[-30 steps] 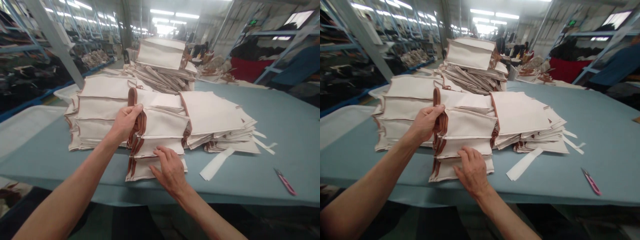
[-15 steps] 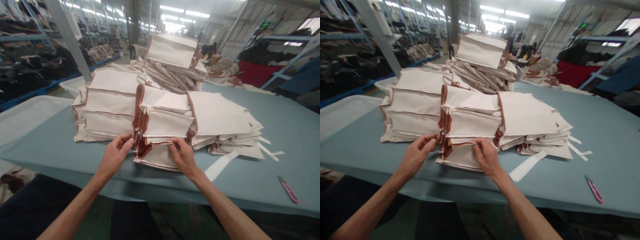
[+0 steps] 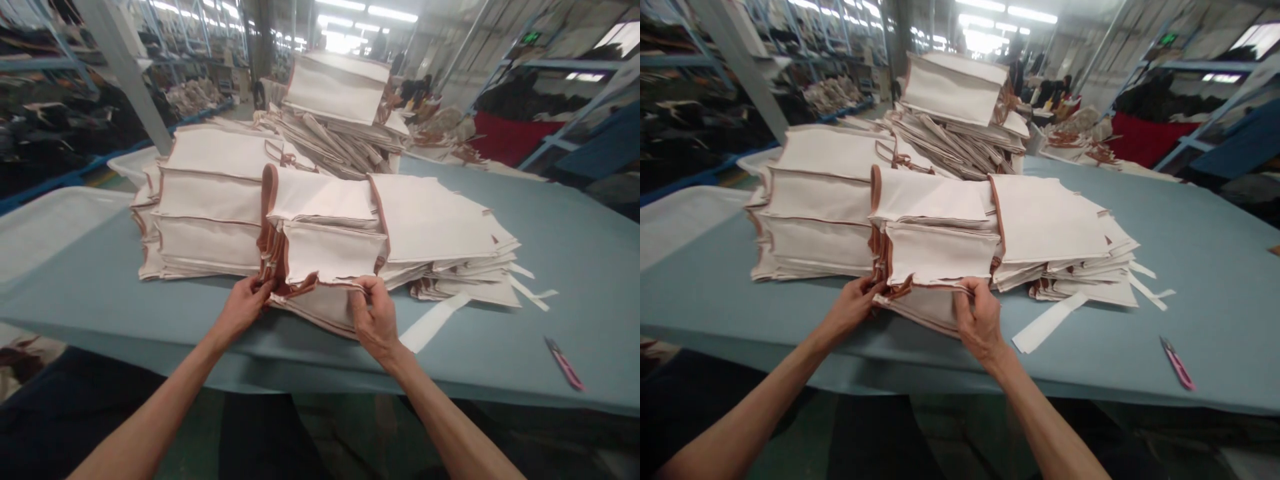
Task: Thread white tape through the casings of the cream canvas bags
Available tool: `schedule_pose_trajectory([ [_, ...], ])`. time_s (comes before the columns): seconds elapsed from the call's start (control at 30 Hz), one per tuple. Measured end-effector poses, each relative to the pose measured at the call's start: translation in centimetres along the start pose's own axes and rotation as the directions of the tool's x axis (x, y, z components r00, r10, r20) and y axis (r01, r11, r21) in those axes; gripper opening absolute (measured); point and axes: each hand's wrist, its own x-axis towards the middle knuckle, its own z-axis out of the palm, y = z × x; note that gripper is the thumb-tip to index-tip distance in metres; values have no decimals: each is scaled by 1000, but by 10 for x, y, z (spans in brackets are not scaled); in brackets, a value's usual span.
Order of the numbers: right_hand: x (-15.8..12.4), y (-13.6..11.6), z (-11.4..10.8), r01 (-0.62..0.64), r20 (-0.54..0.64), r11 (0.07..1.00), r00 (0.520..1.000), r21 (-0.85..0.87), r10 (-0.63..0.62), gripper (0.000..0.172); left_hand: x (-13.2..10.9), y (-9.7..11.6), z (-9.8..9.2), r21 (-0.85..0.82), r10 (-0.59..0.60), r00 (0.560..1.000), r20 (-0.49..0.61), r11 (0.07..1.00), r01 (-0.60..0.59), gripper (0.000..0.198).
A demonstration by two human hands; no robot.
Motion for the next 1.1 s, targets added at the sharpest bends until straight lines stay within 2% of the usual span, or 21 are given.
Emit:
schedule_pose_trajectory([
  [0.13,18,-8,-15,140,28,989,990,-45,-139,12,5,-6,2,-22,-57,998,15,998,57,33],
  [0.27,35,-21,-29,326,77,944,943,-41,-323,12,6,-4,1,-17,-87,996,17,996,87,35],
  [0.43,36,-39,-40,437,141,899,892,-22,-430,16,7,1,3,-7,-125,992,10,992,125,37],
  [0.53,38,-44,-45,415,207,908,895,-57,-396,18,10,5,4,-13,-141,990,-13,990,140,37],
  [0.7,78,-34,-37,202,276,976,945,-77,-173,22,7,9,6,-42,-76,984,-160,997,71,35],
  [0.77,98,-29,-33,156,280,986,950,-54,-135,24,-10,7,11,-35,11,958,-288,999,-22,35],
  [0.8,107,-28,-31,151,306,988,943,-45,-130,24,-23,7,16,-16,72,926,-370,996,-84,39],
  [0.87,119,-32,-29,166,376,985,916,-38,-140,22,-56,8,31,70,221,833,-507,974,-216,44],
  [0.9,122,-36,-28,180,419,983,896,-43,-146,19,-73,12,39,128,306,794,-524,951,-282,37],
  [0.93,123,-42,-27,194,462,979,874,-53,-148,17,-88,18,48,182,395,781,-483,918,-352,30],
  [0.97,122,-48,-26,206,502,976,852,-66,-146,14,-100,26,57,225,485,781,-395,875,-429,26],
  [1.03,120,-58,-22,222,563,970,816,-96,-131,12,-113,47,73,308,638,751,-170,759,-574,19],
  [1.07,119,-62,-20,227,582,967,804,-112,-122,11,-114,59,79,492,703,708,73,592,-638,22],
  [1.1,118,-65,-17,236,598,963,793,-127,-115,11,-111,68,84,632,662,700,267,428,-646,29],
])
